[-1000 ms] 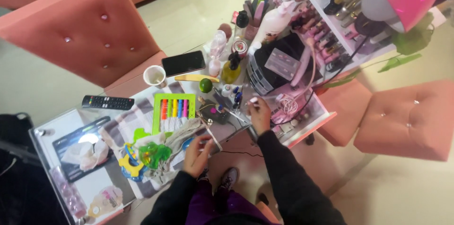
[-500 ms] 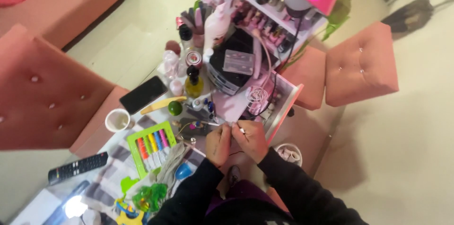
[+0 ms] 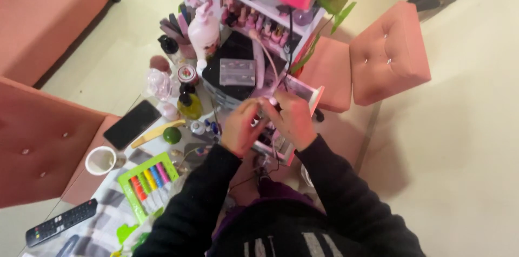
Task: The person moves around a cluttered desk, picking up and placing down various items including a cloth, a cup, nail polish bottles, and a lime. They open a drawer, handle a nail polish bottle, and place items on shelves and the desk surface.
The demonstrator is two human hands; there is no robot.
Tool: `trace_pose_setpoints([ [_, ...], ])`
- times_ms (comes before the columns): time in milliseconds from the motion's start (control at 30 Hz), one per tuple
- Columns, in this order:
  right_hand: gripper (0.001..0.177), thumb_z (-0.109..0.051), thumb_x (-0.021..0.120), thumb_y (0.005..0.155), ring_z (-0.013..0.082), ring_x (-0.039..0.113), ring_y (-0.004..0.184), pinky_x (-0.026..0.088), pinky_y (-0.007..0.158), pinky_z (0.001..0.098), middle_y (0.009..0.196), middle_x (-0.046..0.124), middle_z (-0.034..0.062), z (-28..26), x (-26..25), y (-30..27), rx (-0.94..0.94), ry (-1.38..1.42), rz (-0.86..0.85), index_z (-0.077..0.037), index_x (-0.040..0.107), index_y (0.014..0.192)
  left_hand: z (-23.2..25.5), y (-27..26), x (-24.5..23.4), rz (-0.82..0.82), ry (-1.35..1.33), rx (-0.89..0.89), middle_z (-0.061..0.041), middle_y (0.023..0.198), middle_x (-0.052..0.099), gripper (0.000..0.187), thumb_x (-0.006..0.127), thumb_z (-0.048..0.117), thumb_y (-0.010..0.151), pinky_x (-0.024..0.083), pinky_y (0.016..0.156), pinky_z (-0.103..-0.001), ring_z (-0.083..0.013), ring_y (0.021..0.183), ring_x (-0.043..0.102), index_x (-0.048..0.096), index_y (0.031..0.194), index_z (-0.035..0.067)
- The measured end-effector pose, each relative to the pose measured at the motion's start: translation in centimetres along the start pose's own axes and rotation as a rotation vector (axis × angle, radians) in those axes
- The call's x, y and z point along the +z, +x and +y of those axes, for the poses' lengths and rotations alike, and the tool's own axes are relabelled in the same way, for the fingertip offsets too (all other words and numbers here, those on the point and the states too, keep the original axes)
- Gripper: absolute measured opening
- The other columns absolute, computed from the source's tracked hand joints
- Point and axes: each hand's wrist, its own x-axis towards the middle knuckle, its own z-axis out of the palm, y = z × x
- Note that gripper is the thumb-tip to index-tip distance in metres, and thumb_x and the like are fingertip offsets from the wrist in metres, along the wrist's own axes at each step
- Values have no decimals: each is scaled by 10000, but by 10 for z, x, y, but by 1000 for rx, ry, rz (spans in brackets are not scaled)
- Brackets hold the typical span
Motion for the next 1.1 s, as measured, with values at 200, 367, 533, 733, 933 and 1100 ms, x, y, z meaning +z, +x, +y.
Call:
trace_pose_setpoints([
  [200,277,-306,784,928,281,717,652,566,601,370,707,712,117,41,-17,30,92,288,54,-78,661,1027,-33,113,-10,320,-71,-177,-161,1056,710,436,821,336,904,591,754,-375,-329,890,674,696,1238,85],
  [367,248,-226,794,932,116,633,578,506,550,248,661,698,71,81,-5,28,148,443,32,-74,664,1079,-102,195,33,452,-62,-168,-173,1255,560,368,866,196,869,651,740,-436,-435,885,715,680,1164,80],
  [533,230,-228,794,929,116,607,521,471,497,226,656,713,61,76,-15,34,186,486,-19,-94,678,1076,-93,206,41,452,-87,-180,-186,1194,572,377,878,198,856,634,739,-450,-437,862,704,678,1145,63],
  [733,220,-226,788,941,101,568,507,435,479,205,669,704,65,89,-5,38,153,543,-9,-85,684,1075,-84,203,41,459,-154,-167,-208,1090,591,395,897,200,834,605,736,-475,-439,823,686,674,1113,33],
  [933,236,-217,796,940,144,561,504,428,465,234,695,709,105,84,11,40,121,533,13,-46,699,1071,-78,192,34,469,-205,-158,-230,986,610,415,916,202,812,576,732,-500,-442,785,668,671,1081,3],
  [1100,208,-165,781,942,107,555,564,448,475,214,729,728,87,86,29,38,167,572,11,-68,711,1112,-71,167,23,494,-243,-152,-246,908,625,433,931,204,796,554,730,-519,-444,756,654,668,1057,-20],
])
